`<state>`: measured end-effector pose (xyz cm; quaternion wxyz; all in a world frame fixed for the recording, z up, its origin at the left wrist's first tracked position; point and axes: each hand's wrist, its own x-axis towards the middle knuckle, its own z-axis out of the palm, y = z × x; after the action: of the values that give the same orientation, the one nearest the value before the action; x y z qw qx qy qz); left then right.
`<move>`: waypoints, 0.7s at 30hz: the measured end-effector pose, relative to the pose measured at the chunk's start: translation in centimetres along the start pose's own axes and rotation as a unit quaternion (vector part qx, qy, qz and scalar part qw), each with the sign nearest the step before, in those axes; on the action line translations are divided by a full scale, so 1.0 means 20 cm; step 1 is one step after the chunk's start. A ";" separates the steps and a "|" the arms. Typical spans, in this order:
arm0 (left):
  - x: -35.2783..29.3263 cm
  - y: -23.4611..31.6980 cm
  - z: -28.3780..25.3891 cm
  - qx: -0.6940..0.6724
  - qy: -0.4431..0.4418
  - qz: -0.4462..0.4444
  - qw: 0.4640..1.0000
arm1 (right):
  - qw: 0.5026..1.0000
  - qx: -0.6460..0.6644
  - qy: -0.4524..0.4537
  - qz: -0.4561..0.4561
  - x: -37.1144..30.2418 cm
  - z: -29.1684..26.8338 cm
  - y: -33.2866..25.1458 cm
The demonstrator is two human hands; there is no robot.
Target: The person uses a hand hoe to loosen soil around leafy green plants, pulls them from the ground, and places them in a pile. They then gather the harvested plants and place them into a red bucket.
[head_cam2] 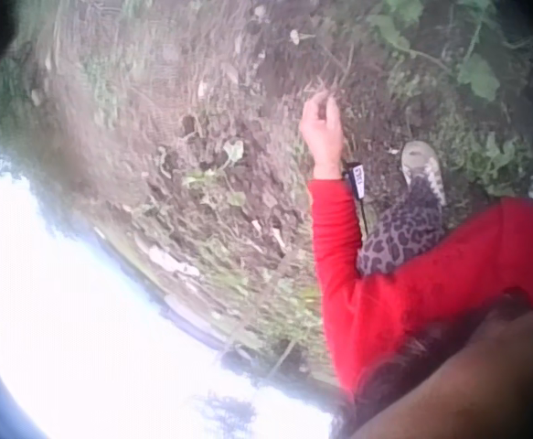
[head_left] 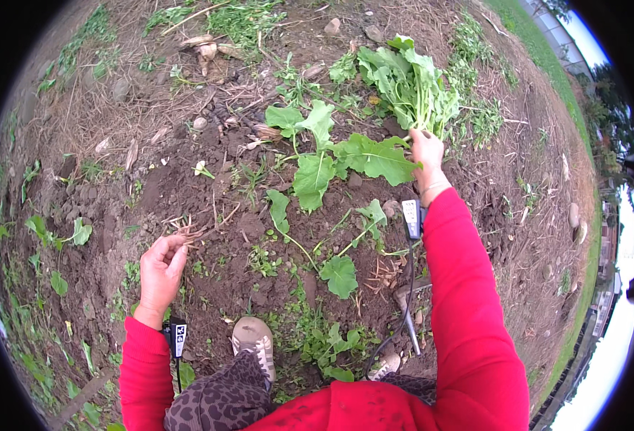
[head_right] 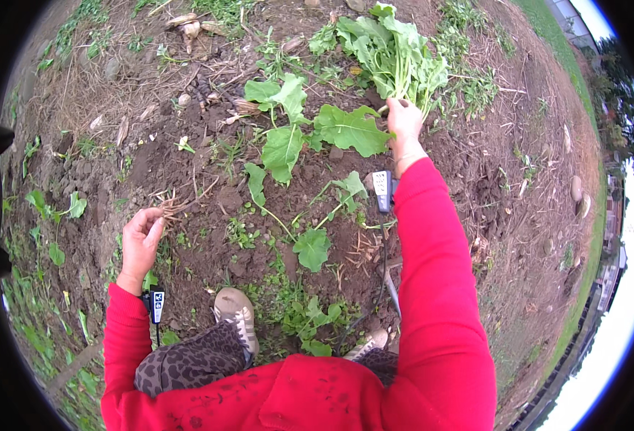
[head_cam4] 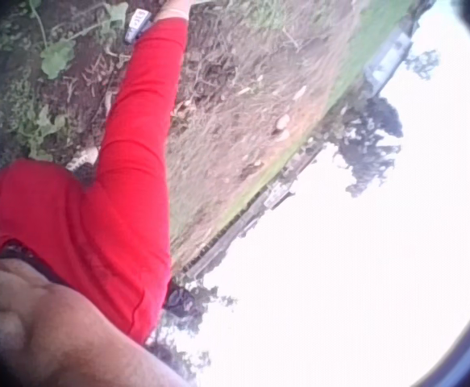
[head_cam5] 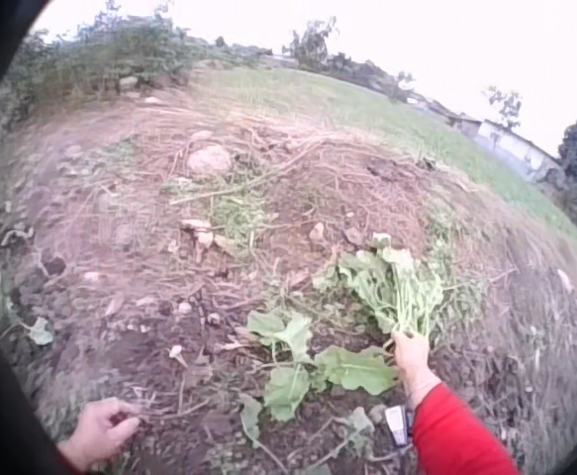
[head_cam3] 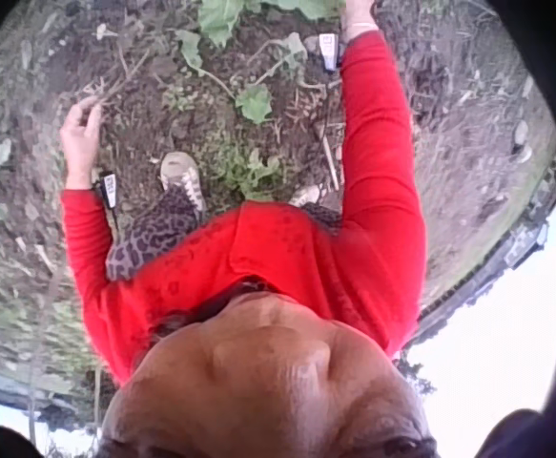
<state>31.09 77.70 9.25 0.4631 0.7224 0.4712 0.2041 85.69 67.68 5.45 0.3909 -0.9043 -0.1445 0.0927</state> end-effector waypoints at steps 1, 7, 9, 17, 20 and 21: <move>0.00 -0.01 -0.01 0.001 0.006 -0.007 1.000 | 0.995 0.100 -0.023 0.010 -0.03 -0.06 -0.05; -0.01 0.04 0.00 -0.129 -0.038 -0.021 0.991 | 0.944 0.286 -0.157 -0.043 -0.37 -0.32 -0.59; 0.00 0.08 0.01 -0.143 -0.096 -0.031 0.985 | 0.931 0.281 -0.220 -0.071 -0.60 -0.32 -0.75; 0.02 -0.01 -0.06 -0.575 -0.236 -0.033 0.782 | 0.647 0.396 -0.623 0.191 -1.60 0.32 -0.90; -0.02 -0.17 -0.16 -0.635 -0.169 -0.046 0.753 | 0.505 0.374 -0.695 0.351 -1.86 0.58 -0.88; -0.04 -0.22 -0.20 -0.623 -0.120 -0.052 0.771 | 0.429 0.395 -0.716 0.385 -1.91 0.65 -0.87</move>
<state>25.66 79.48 7.38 0.8745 0.2680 0.2180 0.3403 42.74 75.19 11.51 0.3858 -0.2224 0.0431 0.8943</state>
